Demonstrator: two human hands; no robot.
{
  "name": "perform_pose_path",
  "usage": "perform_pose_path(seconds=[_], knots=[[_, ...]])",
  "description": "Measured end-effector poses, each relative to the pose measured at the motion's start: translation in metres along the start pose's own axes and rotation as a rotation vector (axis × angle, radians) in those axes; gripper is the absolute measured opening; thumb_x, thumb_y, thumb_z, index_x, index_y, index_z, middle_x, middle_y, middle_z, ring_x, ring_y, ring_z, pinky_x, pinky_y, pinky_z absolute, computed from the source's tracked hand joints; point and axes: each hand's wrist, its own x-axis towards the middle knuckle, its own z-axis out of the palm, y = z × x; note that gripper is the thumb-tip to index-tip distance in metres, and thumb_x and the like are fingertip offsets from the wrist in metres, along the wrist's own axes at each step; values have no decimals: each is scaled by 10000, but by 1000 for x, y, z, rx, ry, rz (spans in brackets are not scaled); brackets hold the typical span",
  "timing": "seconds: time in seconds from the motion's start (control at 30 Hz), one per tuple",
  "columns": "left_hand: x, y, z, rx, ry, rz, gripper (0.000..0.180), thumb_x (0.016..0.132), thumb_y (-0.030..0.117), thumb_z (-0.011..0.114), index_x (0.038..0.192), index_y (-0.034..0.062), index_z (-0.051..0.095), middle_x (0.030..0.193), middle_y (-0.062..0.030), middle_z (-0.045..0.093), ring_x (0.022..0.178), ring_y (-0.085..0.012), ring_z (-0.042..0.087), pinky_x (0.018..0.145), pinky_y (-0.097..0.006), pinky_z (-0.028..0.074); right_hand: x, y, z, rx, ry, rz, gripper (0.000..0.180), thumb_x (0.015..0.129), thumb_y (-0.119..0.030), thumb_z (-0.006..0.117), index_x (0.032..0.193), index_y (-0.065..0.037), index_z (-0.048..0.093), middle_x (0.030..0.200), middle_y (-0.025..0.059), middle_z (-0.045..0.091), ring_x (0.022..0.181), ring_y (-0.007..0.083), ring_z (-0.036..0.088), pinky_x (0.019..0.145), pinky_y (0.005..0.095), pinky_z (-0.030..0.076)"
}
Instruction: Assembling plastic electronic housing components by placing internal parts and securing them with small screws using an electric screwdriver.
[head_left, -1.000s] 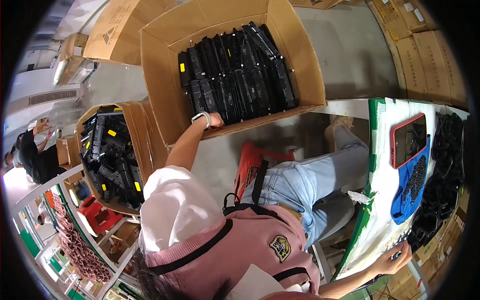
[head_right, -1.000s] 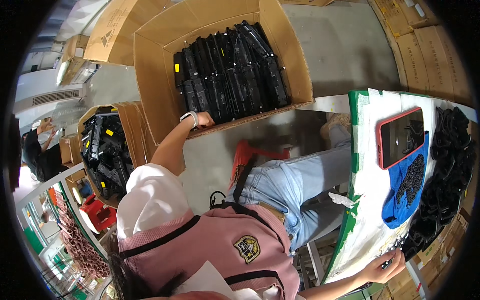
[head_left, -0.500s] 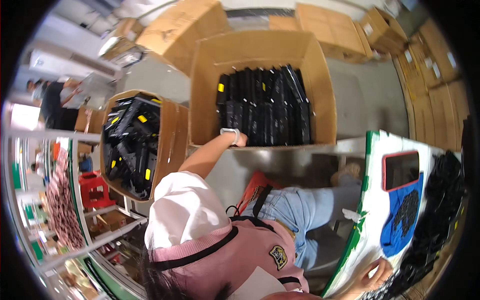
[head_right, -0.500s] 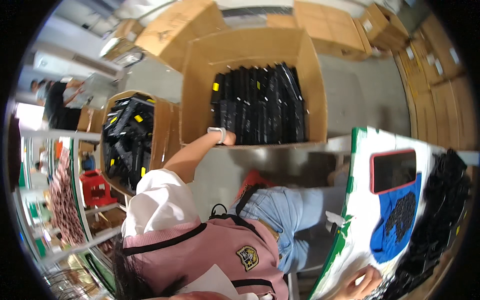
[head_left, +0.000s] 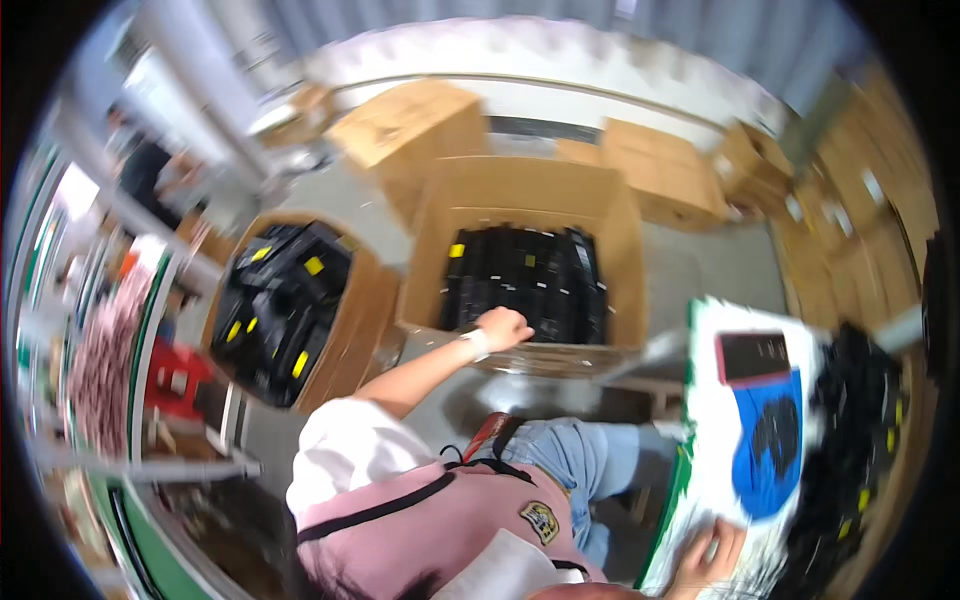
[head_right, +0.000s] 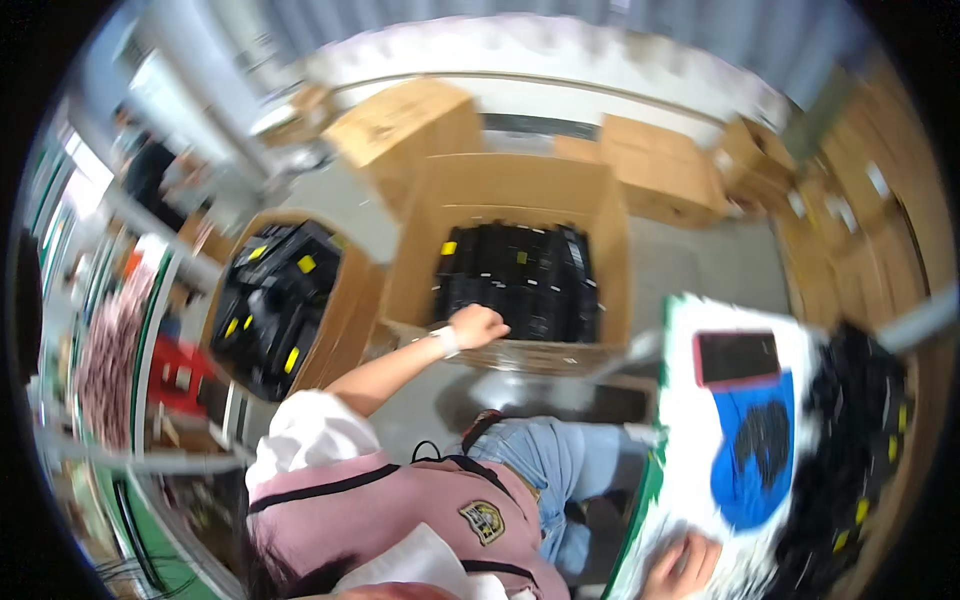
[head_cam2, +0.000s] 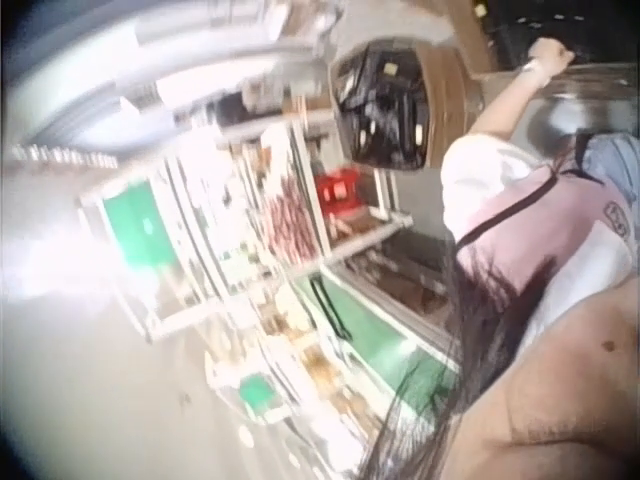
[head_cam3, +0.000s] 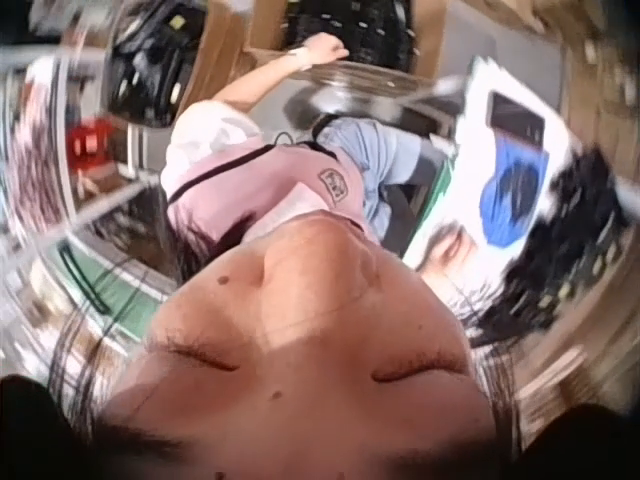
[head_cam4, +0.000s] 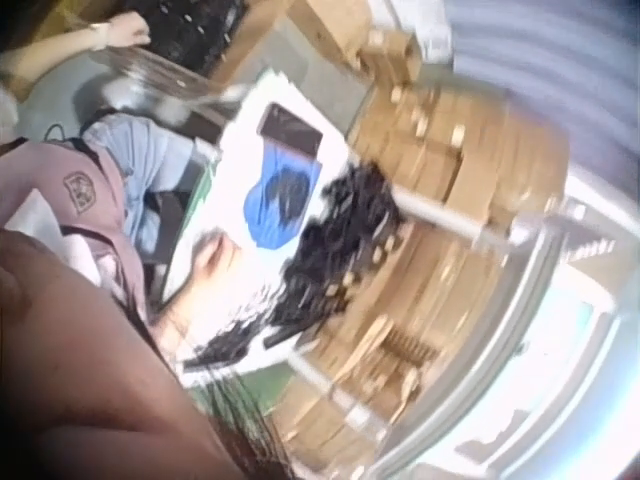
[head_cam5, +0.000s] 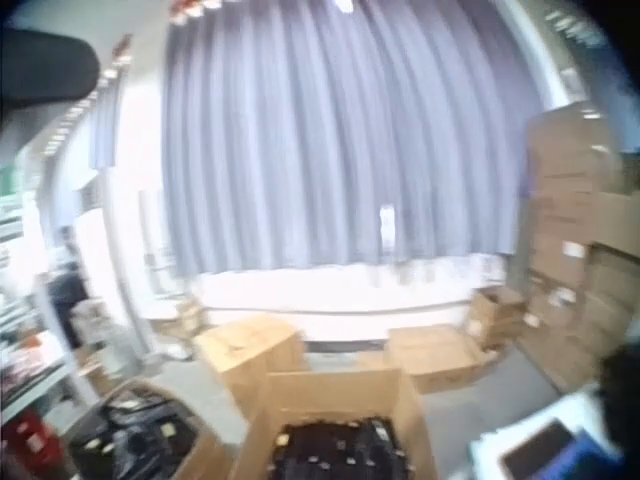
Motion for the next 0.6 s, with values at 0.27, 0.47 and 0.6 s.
perform_pose_path(seconds=[0.27,0.47,0.6], knots=[[-4,195,-70,-586,197,568,84,831,54,591,816,-17,633,727,-73,641,657,-119,593,617,-243,467,46,-4,4,-74,68,-271,199,579,-43,630,774,-41,588,691,72,524,570,227,519,485,316,437],[-22,337,-39,-708,-151,964,77,792,-13,577,852,-28,622,810,-108,632,720,-178,603,649,-264,472,33,5,-28,-277,105,-234,202,613,-56,634,802,-66,563,724,25,498,629,176,526,479,278,428],[-39,382,-9,-669,-275,1201,106,773,-4,602,876,-14,622,862,-130,627,766,-243,617,665,-296,486,35,16,-59,-338,282,-99,198,628,-34,624,818,-58,573,713,45,515,616,205,538,491,299,431]])
